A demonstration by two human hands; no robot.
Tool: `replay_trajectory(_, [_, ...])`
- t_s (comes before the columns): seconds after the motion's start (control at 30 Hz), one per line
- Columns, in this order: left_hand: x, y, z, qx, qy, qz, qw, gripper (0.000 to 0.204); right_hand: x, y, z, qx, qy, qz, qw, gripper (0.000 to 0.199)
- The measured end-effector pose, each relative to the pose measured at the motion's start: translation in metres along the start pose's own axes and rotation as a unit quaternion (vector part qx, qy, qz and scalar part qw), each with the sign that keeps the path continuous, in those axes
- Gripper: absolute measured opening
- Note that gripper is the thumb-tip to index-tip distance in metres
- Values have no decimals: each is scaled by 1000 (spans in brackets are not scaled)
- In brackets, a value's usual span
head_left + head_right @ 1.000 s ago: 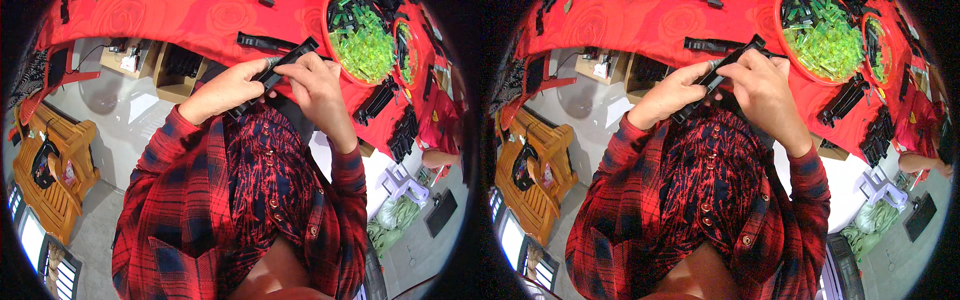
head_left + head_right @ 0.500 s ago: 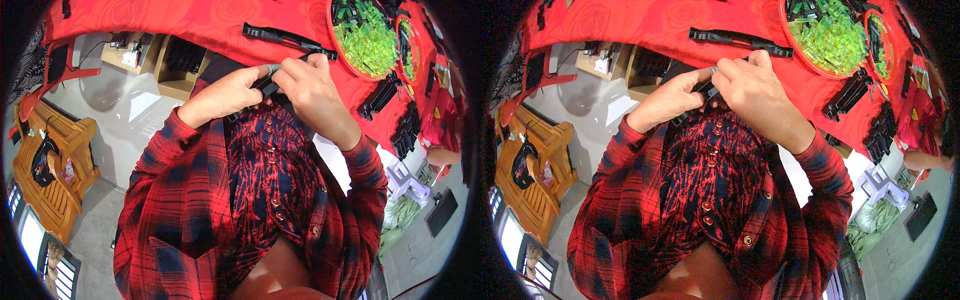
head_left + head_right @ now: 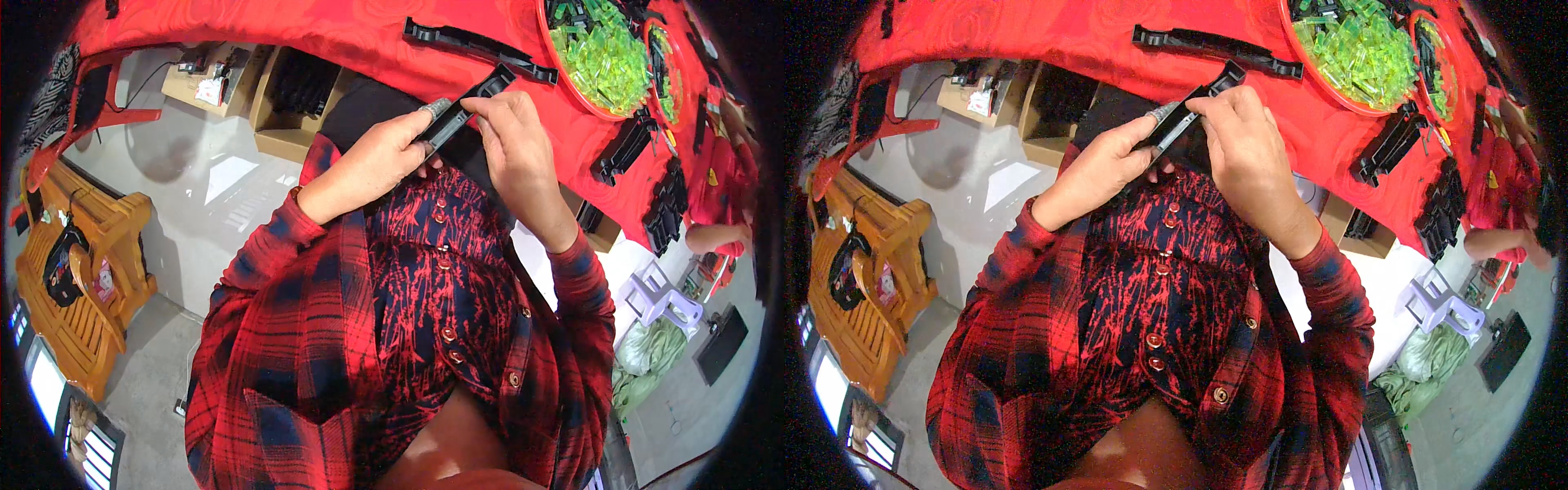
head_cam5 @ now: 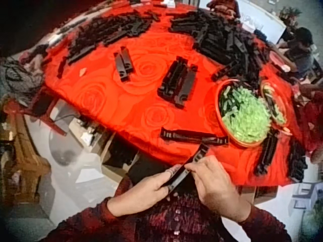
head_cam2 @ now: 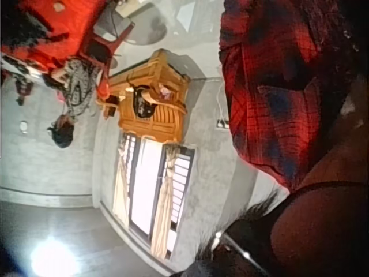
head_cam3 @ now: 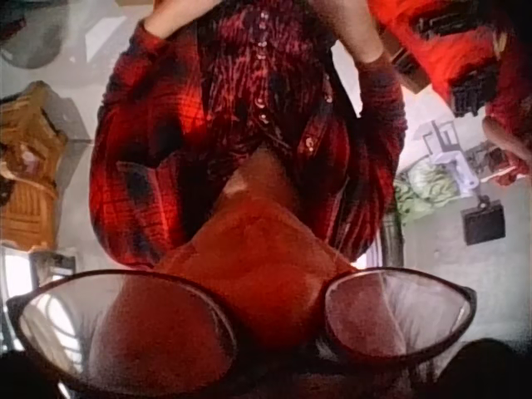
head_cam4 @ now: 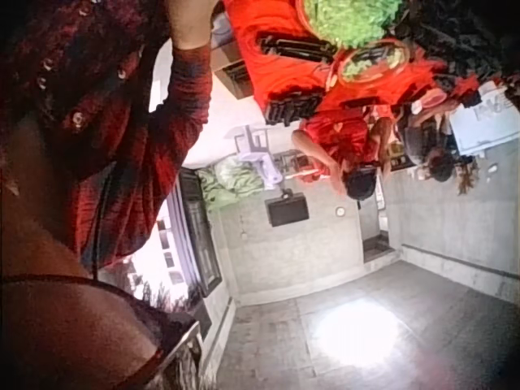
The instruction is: The person assembles black plastic housing components with translucent green parts by hand, joining them with screws using a screwdriver.
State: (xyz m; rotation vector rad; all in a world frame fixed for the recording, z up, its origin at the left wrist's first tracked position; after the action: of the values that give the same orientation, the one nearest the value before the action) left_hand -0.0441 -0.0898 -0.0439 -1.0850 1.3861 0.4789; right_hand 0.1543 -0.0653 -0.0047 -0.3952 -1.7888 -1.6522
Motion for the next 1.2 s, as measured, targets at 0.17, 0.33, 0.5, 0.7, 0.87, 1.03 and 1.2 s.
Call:
replay_trajectory(0.17, [4,-3,-7,-4,-4,31,1000,51,0,-8,-15,-4,-19,40,999,22])
replay_trajectory(0.33, [16,-13,-19,-56,-4,-21,998,44,6,-17,-30,-13,-32,71,997,22])
replay_trajectory(0.5, [18,-18,-25,-85,-21,-36,996,42,12,-17,-36,-14,-27,-18,999,21])
replay_trajectory(0.7, [18,-15,-22,-13,11,45,999,52,3,-16,-37,40,-12,-60,997,18])
replay_trajectory(0.87, [26,-19,-20,-45,-23,28,998,53,-7,-12,-33,128,-131,44,982,16])
replay_trajectory(1.03, [29,-16,-17,-36,-50,-23,998,51,-1,-7,-35,164,-121,85,975,18])
replay_trajectory(1.2, [25,-5,-18,41,36,-37,998,52,-4,-5,-39,117,87,-15,989,19])
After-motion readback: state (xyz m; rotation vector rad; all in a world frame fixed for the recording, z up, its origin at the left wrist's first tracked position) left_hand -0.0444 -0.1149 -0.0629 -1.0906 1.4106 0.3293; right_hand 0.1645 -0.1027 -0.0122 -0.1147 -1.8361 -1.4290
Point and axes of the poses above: each hand's wrist, its own z-axis towards the middle knuckle, its own y-axis out of the back of the hand, x = y × z, the point moved 1 cm from there along z, towards the middle knuckle, and after that the axes turned 15 degrees about -y, right-handed, at the moved point
